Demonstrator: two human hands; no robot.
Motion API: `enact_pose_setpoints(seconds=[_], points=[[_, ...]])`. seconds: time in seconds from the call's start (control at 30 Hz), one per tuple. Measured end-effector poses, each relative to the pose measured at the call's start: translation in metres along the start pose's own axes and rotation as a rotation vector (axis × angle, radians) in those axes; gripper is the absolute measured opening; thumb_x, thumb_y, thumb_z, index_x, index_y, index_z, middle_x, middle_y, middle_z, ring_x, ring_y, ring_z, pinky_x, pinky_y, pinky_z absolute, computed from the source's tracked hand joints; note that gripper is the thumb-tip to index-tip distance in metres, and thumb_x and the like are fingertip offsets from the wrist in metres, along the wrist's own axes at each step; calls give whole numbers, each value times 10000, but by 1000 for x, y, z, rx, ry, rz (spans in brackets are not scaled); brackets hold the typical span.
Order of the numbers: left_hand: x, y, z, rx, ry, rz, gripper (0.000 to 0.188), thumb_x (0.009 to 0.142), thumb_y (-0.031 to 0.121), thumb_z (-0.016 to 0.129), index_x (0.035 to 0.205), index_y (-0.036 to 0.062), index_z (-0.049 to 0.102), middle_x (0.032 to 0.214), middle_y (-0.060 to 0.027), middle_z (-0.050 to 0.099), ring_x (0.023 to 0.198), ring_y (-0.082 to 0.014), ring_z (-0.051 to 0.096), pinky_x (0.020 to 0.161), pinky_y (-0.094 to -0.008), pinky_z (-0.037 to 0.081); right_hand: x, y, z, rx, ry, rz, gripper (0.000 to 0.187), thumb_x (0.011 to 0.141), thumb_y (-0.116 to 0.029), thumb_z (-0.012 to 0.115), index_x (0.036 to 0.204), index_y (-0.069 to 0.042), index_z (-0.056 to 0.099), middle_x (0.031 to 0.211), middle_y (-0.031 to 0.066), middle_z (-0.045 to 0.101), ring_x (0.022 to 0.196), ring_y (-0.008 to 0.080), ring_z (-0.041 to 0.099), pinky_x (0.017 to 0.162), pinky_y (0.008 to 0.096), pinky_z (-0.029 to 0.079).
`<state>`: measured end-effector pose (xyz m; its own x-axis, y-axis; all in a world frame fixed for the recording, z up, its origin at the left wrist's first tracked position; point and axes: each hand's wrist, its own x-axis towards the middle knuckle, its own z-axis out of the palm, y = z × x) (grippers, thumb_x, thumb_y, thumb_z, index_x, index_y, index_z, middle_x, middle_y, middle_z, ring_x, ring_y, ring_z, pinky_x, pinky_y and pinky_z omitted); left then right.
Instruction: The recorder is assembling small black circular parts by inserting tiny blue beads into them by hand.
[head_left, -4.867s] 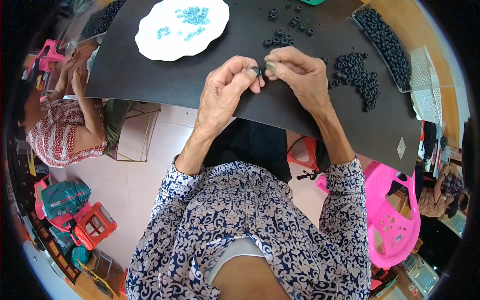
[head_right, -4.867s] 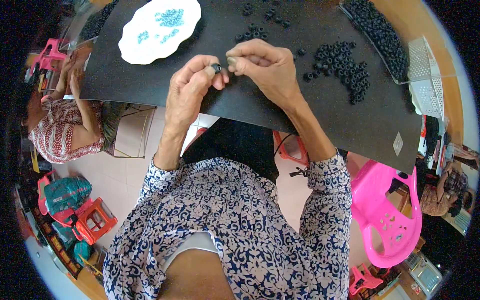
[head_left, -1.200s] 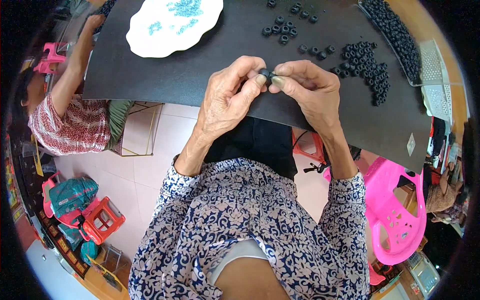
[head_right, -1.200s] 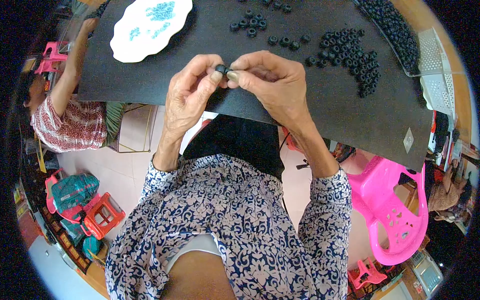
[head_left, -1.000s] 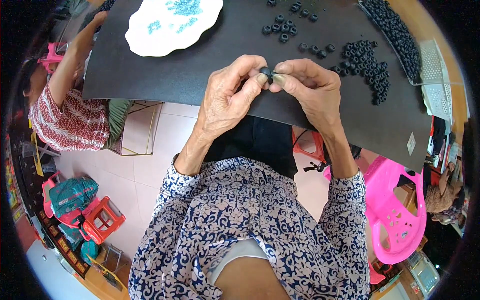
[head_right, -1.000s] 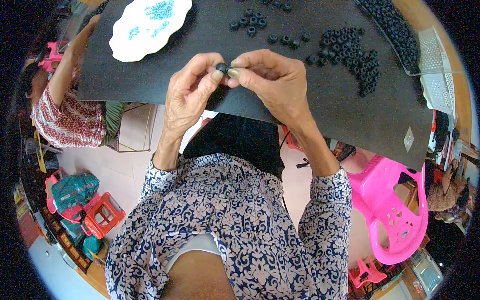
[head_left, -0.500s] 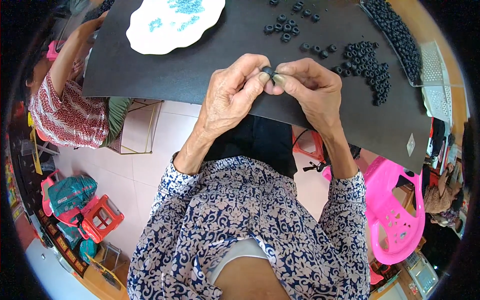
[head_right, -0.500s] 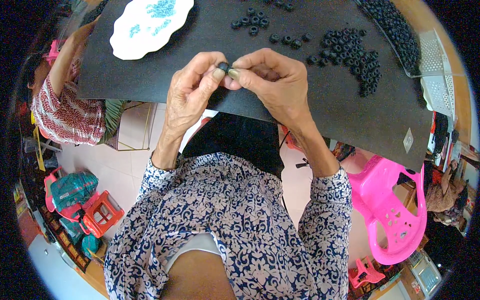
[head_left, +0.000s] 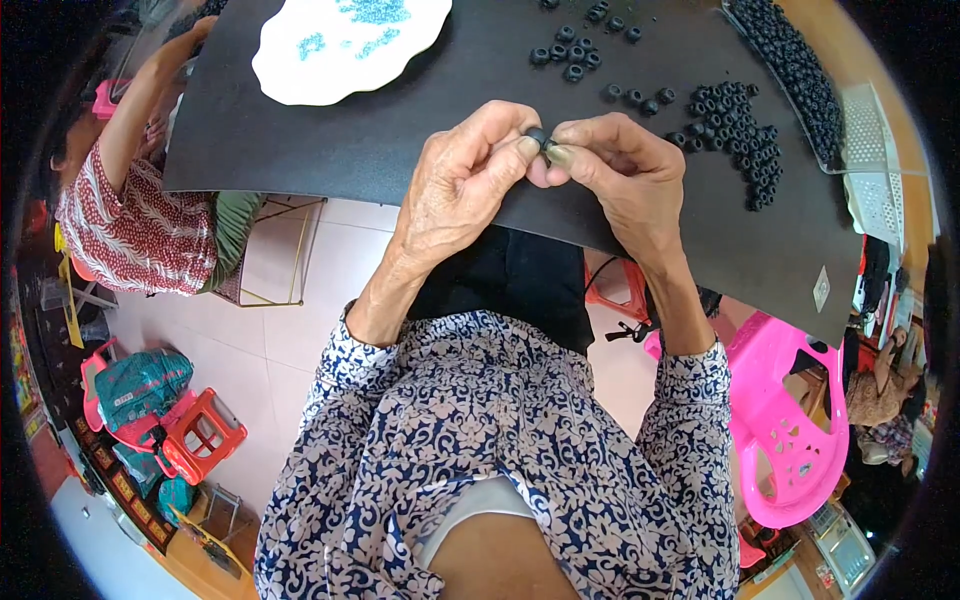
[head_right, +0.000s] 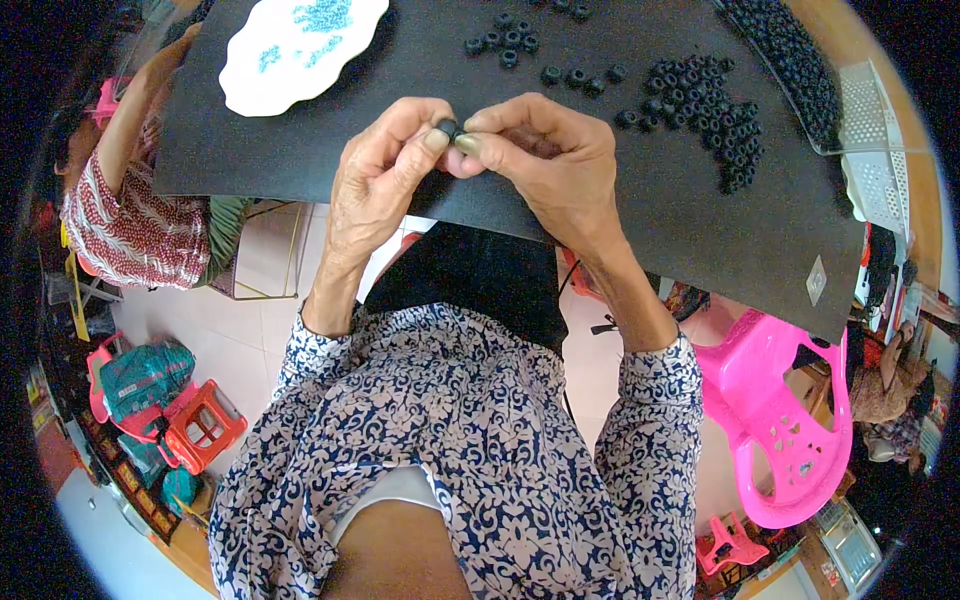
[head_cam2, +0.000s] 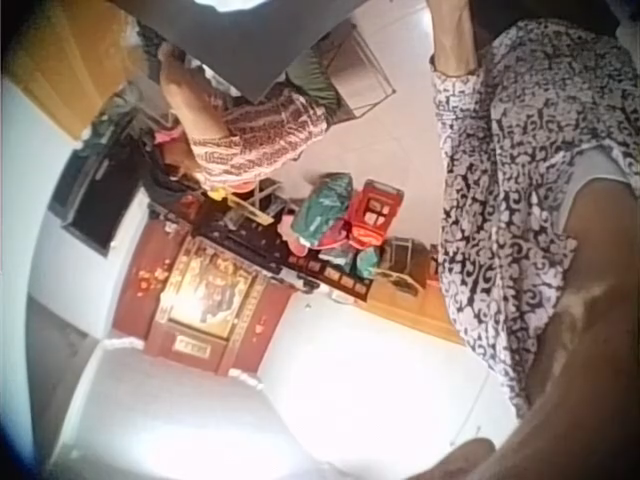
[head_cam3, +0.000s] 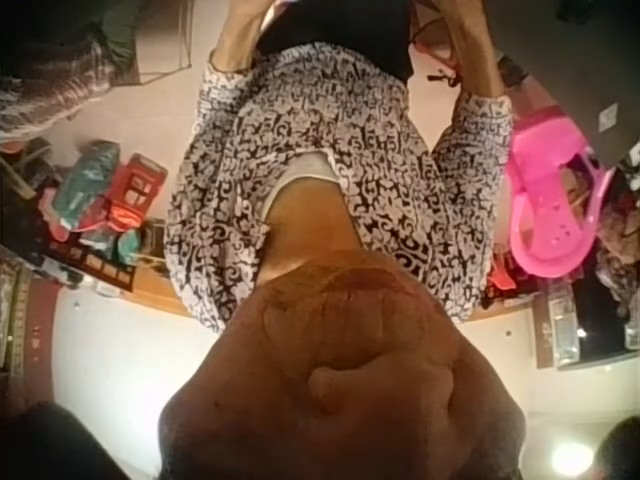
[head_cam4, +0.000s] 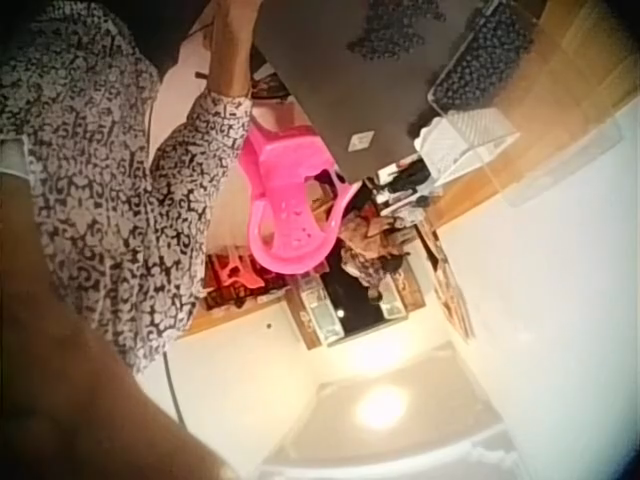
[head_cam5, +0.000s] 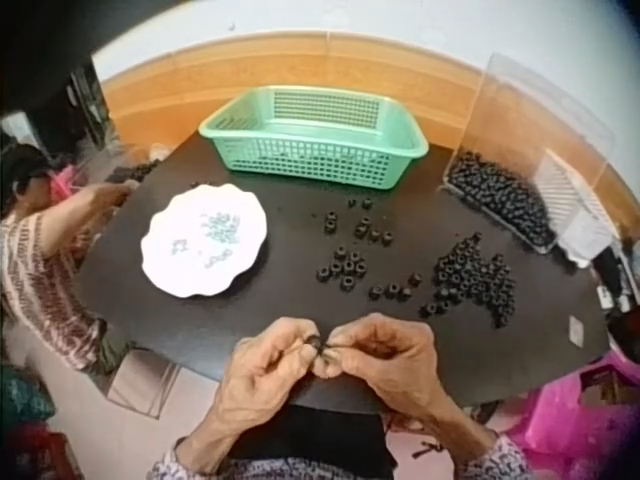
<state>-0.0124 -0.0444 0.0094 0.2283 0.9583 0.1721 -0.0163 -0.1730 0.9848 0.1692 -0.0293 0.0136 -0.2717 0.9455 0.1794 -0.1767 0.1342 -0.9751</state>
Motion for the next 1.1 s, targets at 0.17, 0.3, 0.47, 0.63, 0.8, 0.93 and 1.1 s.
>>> enact_pose_setpoints(seconds=[0.17,0.3,0.47,0.63,0.8,0.93,1.1], points=[[3,0,0,-91,-37,-46,198,981,138,510,1066,-19,596,816,-67,682,780,-113,635,736,-242,505,-2,3,-4,-51,-31,-71,211,812,78,690,1019,40,664,947,69,685,854,113,653,790,238,537],[10,5,6,-103,-164,-103,275,976,208,511,1109,-18,592,836,-78,680,786,-122,647,776,-237,501,-2,10,-18,-44,-58,-133,236,800,89,697,1028,38,663,941,63,680,860,116,653,795,240,540],[16,6,11,-134,-173,-103,276,973,194,492,1106,-27,592,831,-88,686,778,-115,641,770,-232,499,-1,2,-25,-85,-77,-104,244,800,80,703,1036,30,671,936,64,682,853,111,647,764,229,537],[20,2,16,-170,-98,-121,277,976,201,494,1094,-29,592,816,-83,678,771,-117,629,757,-235,502,0,4,-26,-83,-6,-134,218,826,42,696,1043,35,679,943,73,687,826,115,647,753,226,532],[23,-2,14,-289,-35,-131,263,979,173,486,1074,-43,602,806,-84,680,761,-126,621,740,-251,479,7,5,-25,-108,56,-155,194,856,-2,677,1049,0,697,884,43,701,790,82,644,703,194,518],[29,-7,11,-320,-36,-134,263,982,173,488,1077,-45,598,792,-77,674,761,-122,622,742,-250,484,8,3,-23,-42,54,-85,197,844,7,689,1040,20,682,888,64,701,804,98,660,721,204,534],[36,-2,5,-259,-51,-176,251,985,175,498,1078,-35,600,783,-65,669,762,-108,618,755,-246,494,16,4,-21,-17,62,-65,176,827,25,699,1001,23,682,880,72,703,807,112,672,725,215,549]])
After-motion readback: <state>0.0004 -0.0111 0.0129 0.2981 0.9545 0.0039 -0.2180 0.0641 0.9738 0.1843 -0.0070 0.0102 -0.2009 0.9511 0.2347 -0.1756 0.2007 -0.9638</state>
